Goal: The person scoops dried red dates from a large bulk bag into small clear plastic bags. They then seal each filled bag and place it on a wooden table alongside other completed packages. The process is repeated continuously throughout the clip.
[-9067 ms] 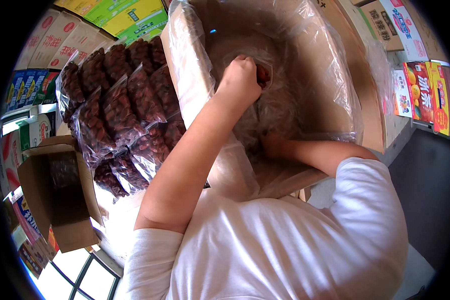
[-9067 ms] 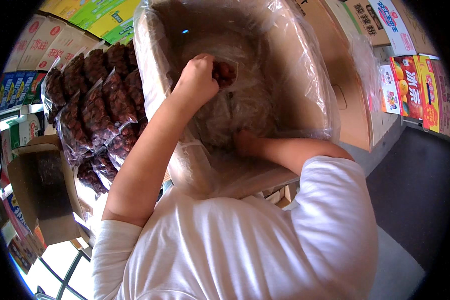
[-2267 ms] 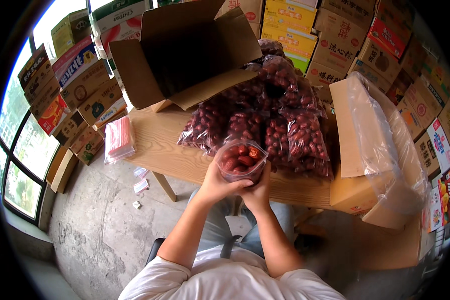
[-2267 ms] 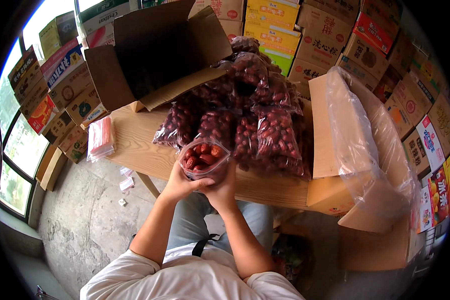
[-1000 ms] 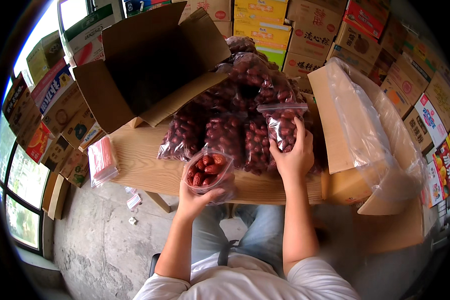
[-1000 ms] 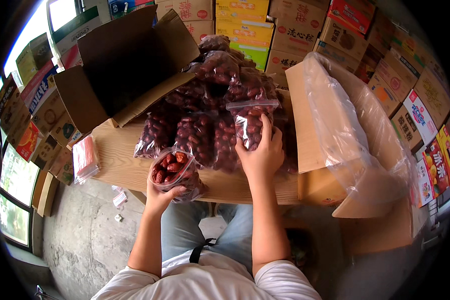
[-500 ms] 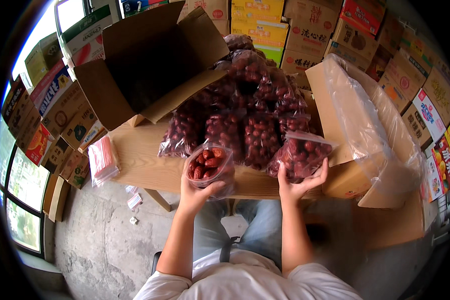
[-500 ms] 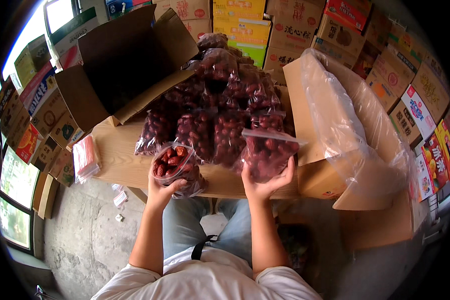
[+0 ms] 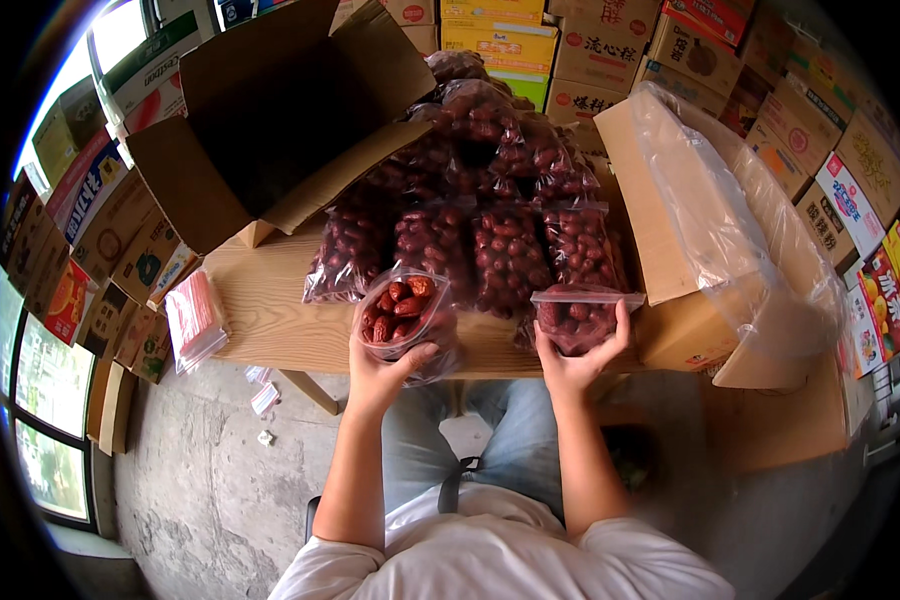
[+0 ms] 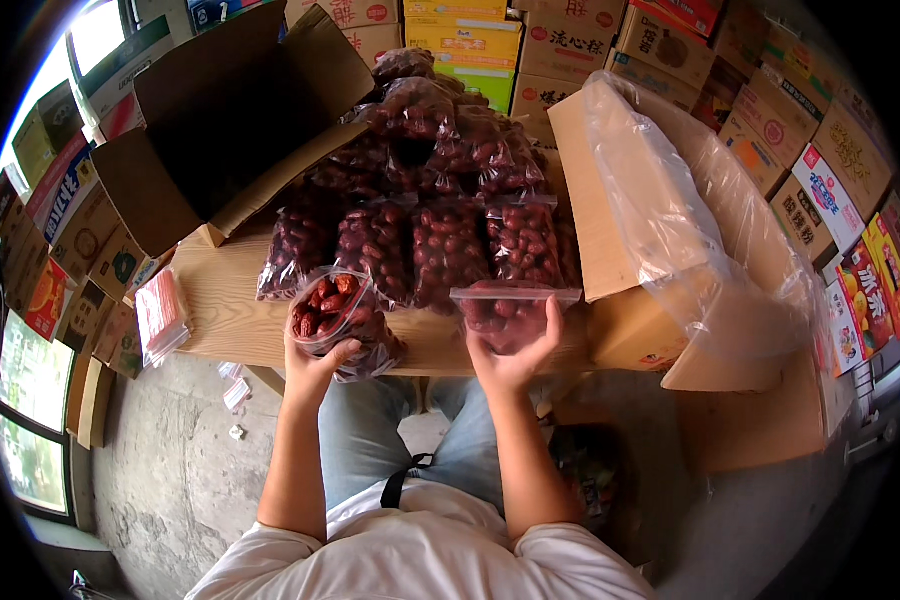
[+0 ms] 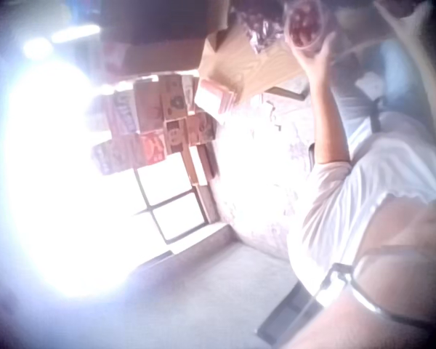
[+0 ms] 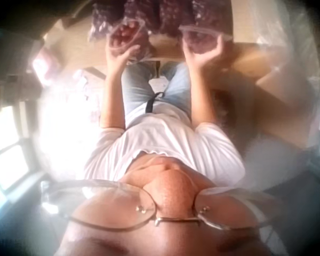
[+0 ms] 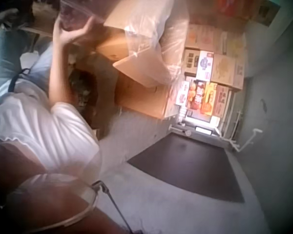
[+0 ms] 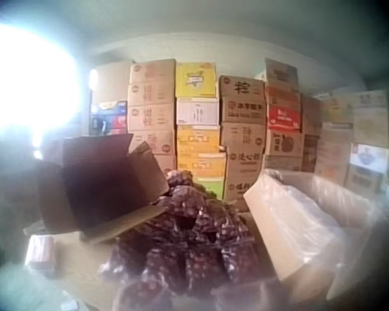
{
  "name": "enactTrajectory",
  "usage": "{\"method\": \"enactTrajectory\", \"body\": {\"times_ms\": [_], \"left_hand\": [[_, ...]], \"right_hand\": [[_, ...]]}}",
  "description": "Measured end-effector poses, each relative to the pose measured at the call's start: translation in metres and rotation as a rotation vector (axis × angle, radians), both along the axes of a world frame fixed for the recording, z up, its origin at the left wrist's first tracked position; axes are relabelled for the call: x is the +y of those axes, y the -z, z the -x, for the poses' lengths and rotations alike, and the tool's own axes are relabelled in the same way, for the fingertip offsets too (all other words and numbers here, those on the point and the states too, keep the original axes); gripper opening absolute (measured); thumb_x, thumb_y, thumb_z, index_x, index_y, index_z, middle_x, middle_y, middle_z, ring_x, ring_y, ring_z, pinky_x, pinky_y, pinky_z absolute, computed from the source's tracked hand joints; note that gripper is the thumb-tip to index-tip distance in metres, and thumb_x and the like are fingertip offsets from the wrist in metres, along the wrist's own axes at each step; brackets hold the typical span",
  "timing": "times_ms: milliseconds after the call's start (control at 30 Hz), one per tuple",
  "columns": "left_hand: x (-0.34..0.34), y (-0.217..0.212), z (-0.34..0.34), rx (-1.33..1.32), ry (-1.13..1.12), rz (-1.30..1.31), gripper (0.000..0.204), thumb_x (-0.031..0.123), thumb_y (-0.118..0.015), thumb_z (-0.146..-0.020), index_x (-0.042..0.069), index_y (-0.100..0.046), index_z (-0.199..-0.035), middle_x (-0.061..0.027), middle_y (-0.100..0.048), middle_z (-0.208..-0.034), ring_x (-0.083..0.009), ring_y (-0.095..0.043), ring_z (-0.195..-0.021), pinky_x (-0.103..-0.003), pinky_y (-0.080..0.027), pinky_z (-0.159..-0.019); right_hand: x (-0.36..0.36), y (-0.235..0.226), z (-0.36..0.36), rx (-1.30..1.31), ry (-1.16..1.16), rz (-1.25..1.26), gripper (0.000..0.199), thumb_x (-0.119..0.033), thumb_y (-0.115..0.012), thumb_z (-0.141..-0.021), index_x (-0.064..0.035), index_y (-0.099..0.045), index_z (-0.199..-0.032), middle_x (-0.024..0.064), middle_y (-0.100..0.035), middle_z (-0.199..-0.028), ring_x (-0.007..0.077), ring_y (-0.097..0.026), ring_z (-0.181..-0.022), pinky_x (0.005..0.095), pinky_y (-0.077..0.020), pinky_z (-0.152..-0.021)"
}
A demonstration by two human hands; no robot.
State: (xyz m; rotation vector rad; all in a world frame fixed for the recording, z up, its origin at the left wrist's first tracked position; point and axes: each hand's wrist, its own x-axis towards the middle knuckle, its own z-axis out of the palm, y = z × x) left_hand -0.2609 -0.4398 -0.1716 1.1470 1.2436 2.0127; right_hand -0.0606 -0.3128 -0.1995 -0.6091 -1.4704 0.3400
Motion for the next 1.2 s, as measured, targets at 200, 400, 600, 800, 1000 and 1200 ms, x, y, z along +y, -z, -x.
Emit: {"method": "enactTrajectory", "body": {"times_ms": [200,400,600,800,1000,1200], "left_hand": [[0.0,-0.001,-0.001,-0.003,0.005,0.002,0.081,0.01,-0.088,-0.063,-0.002,-0.044,-0.13,-0.0132,-0.055,-0.125,-0.0217,-0.054,-0.117,-0.036,-0.043,-0.103],[0.001,-0.001,-0.001,-0.016,0.005,-0.017,0.08,0.009,-0.088,-0.062,-0.003,-0.045,-0.129,-0.0125,-0.058,-0.121,-0.0218,-0.057,-0.114,-0.037,-0.044,-0.101],[0.002,0.002,0.001,-0.01,-0.007,0.005,0.081,0.01,-0.088,-0.062,-0.003,-0.045,-0.129,-0.0131,-0.056,-0.123,-0.022,-0.055,-0.116,-0.037,-0.043,-0.102],[0.001,0.006,0.004,0.017,-0.017,0.003,0.081,0.01,-0.088,-0.062,-0.002,-0.045,-0.129,-0.0129,-0.056,-0.124,-0.0223,-0.055,-0.116,-0.037,-0.042,-0.102],[0.001,0.001,0.002,-0.014,-0.021,0.015,0.079,0.011,-0.088,-0.062,-0.002,-0.046,-0.128,-0.0122,-0.057,-0.122,-0.0223,-0.055,-0.116,-0.037,-0.042,-0.102],[0.003,0.005,0.004,0.022,-0.042,0.025,0.08,0.011,-0.089,-0.061,-0.002,-0.046,-0.128,-0.0125,-0.057,-0.123,-0.0225,-0.055,-0.116,-0.037,-0.042,-0.102]], "right_hand": [[0.0,0.009,-0.003,-0.039,0.002,0.049,0.098,-0.011,-0.087,-0.062,0.0005,-0.029,-0.139,0.0181,-0.037,-0.134,0.0319,-0.043,-0.121,0.0438,-0.0363,-0.104],[0.0,0.001,-0.003,-0.107,-0.005,0.017,0.103,-0.018,-0.09,-0.06,-0.0028,-0.028,-0.141,0.0173,-0.039,-0.131,0.0304,-0.043,-0.12,0.0441,-0.0348,-0.105],[-0.008,-0.004,0.001,0.143,-0.167,0.278,0.104,-0.019,-0.091,-0.06,-0.0039,-0.028,-0.141,0.0153,-0.037,-0.133,0.0286,-0.043,-0.119,0.0424,-0.0358,-0.103],[-0.004,-0.009,-0.003,0.053,-0.04,0.134,0.101,-0.017,-0.09,-0.061,-0.0048,-0.029,-0.14,0.0148,-0.036,-0.134,0.0267,-0.042,-0.119,0.0413,-0.0375,-0.101],[-0.004,-0.017,-0.009,0.091,-0.239,0.285,0.108,-0.022,-0.09,-0.063,-0.0063,-0.02,-0.143,0.0149,-0.037,-0.132,0.0261,-0.044,-0.117,0.0404,-0.0397,-0.098],[0.01,-0.034,-0.021,0.256,-0.414,0.36,0.081,-0.003,-0.077,-0.075,-0.0078,-0.024,-0.137,0.0172,-0.053,-0.124,0.0185,-0.057,-0.099,0.0329,-0.0508,-0.088]]}}
